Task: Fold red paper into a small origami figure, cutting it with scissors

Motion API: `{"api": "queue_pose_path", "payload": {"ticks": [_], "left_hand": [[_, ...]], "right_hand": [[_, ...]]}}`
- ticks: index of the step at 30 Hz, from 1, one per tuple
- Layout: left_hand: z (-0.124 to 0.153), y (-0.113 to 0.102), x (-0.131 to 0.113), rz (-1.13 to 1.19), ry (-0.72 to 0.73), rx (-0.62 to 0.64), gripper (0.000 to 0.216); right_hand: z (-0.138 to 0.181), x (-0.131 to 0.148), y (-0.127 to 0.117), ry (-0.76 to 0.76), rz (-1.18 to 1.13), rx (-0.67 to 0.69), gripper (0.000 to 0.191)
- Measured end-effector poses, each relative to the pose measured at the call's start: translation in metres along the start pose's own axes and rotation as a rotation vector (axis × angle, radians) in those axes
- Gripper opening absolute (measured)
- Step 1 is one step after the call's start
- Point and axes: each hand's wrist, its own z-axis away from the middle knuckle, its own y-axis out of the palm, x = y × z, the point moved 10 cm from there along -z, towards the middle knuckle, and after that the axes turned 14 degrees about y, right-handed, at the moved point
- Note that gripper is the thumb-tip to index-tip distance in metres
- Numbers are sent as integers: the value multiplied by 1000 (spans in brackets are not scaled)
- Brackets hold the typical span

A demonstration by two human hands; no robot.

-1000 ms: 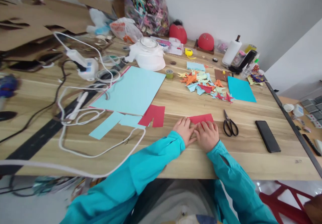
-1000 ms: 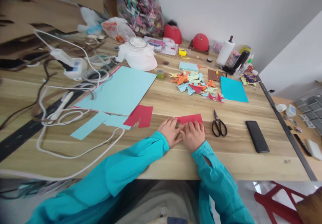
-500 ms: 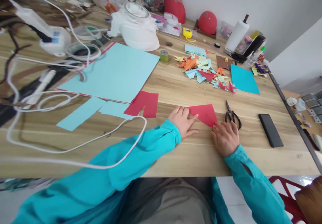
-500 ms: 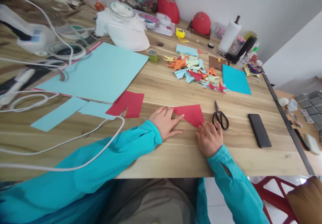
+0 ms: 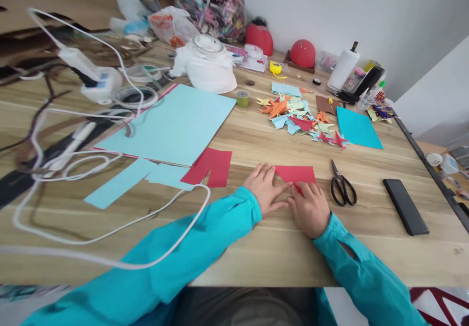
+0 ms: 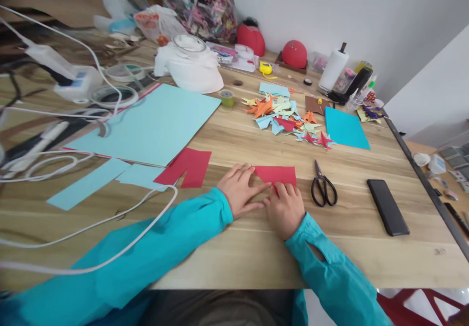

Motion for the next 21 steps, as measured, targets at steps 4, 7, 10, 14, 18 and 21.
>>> {"api": "queue_pose_path", "payload": {"ticks": [4, 7, 10, 14, 18, 21], "left_hand": [[-10, 3, 18, 18, -7, -24, 46], [-13, 3, 21, 6, -47, -43, 47], [-14, 5, 21, -3, -130, -32, 53], [-22, 6, 23, -11, -258, -10, 57], [-30, 12, 30, 2, -366, 48, 63], [-33, 13, 35, 12, -393, 58, 65]], "right_hand": [[-19, 5, 8, 53, 33, 24, 30], [-28, 9, 10, 41, 21, 17, 25], [-29, 9, 8, 33, 9, -9, 26], [-27, 9, 11, 6, 34, 15, 23], [-27, 11, 13, -18, 45, 34, 23], [-28, 10, 11, -13, 42, 19, 28]]}}
